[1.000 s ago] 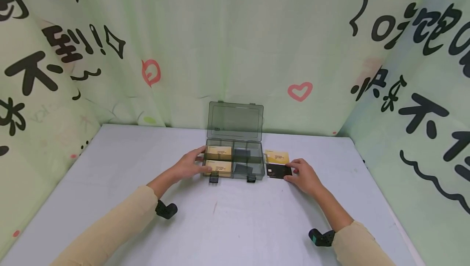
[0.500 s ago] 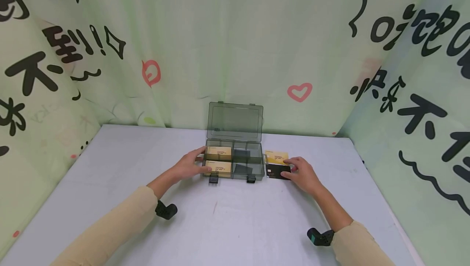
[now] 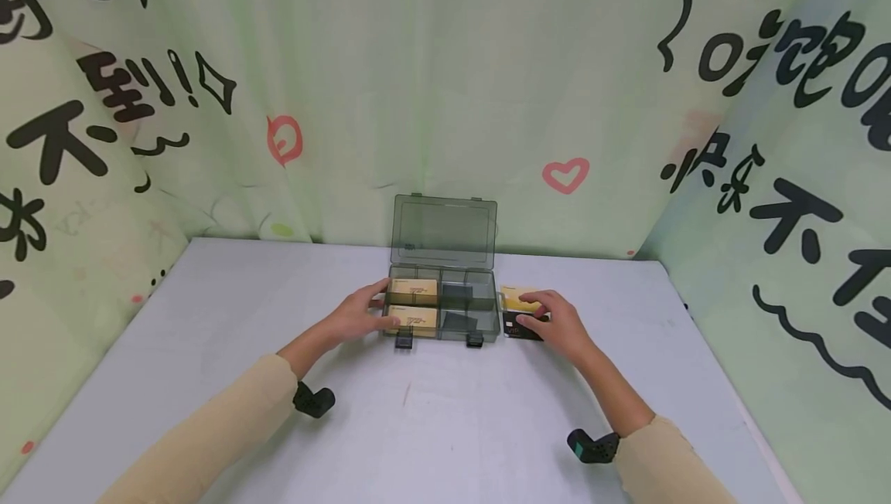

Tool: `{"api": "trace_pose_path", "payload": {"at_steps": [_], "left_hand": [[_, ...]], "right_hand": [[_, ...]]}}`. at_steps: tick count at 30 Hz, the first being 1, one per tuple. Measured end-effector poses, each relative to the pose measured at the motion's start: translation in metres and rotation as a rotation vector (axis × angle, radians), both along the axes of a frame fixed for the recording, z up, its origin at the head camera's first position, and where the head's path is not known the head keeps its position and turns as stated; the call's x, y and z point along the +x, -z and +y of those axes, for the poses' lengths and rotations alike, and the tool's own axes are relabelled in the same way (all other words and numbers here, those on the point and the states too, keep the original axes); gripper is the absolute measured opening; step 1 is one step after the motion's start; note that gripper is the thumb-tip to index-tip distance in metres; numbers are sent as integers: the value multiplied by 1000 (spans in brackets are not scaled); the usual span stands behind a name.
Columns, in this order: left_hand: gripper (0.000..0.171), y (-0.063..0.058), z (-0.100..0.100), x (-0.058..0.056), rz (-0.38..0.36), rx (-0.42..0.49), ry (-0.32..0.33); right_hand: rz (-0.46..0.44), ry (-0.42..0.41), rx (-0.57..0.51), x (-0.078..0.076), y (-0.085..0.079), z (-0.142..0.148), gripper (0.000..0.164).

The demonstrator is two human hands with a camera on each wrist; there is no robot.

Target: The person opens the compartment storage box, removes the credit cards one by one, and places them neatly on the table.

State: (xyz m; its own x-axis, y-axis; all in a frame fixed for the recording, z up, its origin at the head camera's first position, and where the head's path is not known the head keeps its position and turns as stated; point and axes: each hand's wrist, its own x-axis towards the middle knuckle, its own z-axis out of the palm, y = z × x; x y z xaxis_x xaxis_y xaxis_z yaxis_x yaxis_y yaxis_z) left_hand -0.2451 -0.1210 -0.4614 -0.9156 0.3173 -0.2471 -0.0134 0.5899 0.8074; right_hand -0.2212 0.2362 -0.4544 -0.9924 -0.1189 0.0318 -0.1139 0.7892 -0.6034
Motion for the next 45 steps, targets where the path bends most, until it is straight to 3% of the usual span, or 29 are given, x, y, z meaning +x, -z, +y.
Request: {"api": "trace_pose_path", "payload": {"at_steps": [21, 30, 35, 45], "left_hand": [[86, -1, -1, -2, 25, -12, 25], [86, 2, -1, -1, 12, -4, 26], [86, 1, -1, 0, 14, 3, 3], [85, -1, 2, 1, 18, 4, 20]], "right_hand": [[64, -140, -176, 2, -9, -45, 34], [22, -140, -149, -1, -8, -62, 32], [-4, -141, -182, -2, -6, -71, 33], [-36, -171, -214, -4, -5, -84, 32]]}}
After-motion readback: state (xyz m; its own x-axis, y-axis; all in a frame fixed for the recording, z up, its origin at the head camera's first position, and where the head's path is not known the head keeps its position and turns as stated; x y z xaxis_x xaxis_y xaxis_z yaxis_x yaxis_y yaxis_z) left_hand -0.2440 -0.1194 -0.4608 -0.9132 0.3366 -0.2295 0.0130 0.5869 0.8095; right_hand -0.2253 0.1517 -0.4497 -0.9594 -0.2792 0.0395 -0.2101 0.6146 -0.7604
